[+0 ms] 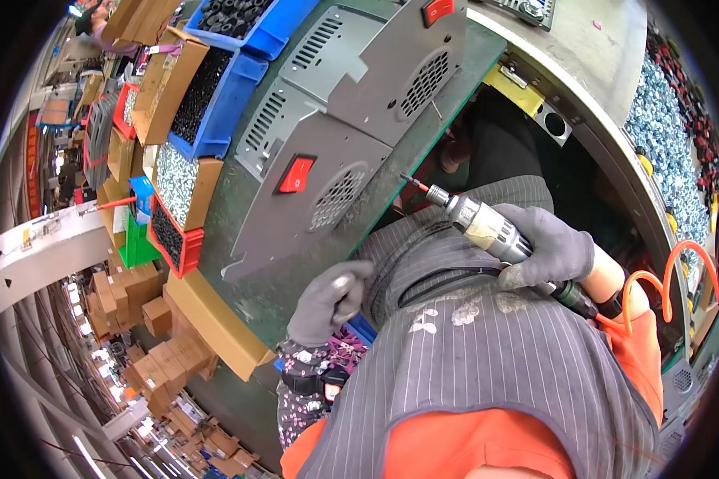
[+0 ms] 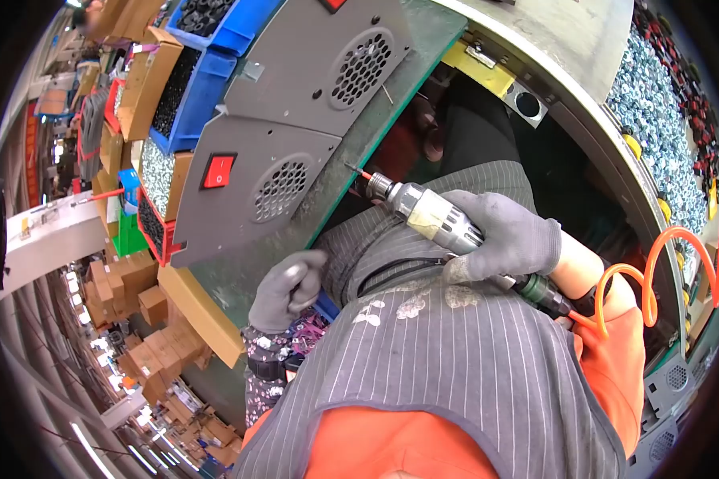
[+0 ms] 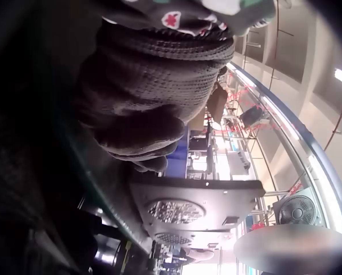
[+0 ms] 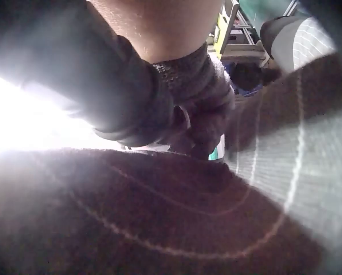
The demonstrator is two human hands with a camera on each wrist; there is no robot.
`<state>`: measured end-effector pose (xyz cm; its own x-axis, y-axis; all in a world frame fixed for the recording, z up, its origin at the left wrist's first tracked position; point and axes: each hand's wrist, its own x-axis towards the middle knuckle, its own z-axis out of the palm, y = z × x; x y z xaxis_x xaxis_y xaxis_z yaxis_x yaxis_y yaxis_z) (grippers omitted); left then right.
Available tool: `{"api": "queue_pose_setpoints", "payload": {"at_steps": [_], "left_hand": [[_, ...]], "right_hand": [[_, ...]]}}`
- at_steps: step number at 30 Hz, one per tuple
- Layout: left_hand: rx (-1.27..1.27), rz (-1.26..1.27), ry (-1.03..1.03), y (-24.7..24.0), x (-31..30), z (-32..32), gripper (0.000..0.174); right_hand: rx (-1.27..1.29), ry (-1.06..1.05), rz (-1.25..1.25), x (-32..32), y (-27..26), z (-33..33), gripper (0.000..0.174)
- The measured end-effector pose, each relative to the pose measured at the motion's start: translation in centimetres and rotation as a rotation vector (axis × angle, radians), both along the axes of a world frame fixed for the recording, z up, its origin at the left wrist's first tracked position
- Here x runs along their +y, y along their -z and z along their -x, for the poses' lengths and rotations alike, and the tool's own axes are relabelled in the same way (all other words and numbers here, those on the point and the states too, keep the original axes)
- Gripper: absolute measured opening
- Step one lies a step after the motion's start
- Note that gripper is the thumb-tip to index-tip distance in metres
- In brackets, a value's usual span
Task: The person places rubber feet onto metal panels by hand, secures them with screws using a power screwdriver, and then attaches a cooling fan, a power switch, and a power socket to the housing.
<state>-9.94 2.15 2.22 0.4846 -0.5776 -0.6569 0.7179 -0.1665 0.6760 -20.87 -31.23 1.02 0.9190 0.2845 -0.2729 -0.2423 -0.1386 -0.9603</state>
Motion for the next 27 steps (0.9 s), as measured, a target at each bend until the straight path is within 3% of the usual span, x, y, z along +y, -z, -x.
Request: {"api": "queue_pose_setpoints", "payload": {"at_steps": [6, 9, 12, 18, 24, 26, 27], "left_hand": [[-0.124, 0.14, 0.04, -0.5, -7.3, -2.1, 0.04], [0.035, 0.309, 0.025, -0.4, -9.7, -3.2, 0.042], [0.241, 0.477, -0.104, -0.6, -12.5, -3.4, 0.042], [0.185, 0.426, -0.042, -1.1, -14.0, -3.4, 0.046], [0.213, 0.479, -0.034, -0.6, -14.7, -3.2, 0.046], [0.127, 0.391, -0.022, -0.9, -15.1, -2.9, 0.046], [0.039, 0.309, -0.014, -1.0, -15.3, -2.7, 0.047]], "right_hand": [[0.004, 0.002, 0.011, -0.2, -1.9, 0.5, 0.067], [0.15, 0.014, -0.051, -0.7, -4.1, 1.1, 0.068], [0.048, 0.024, -0.037, -1.0, -3.2, 2.0, 0.069], [-0.035, -0.01, -0.062, -1.2, -2.4, 1.9, 0.069], [0.169, -0.005, -0.128, -1.9, -2.8, 2.2, 0.07], [-0.08, 0.02, -0.062, -2.0, -1.6, 2.5, 0.07], [-0.08, 0.025, -0.066, -2.1, -1.5, 2.6, 0.07]]}}
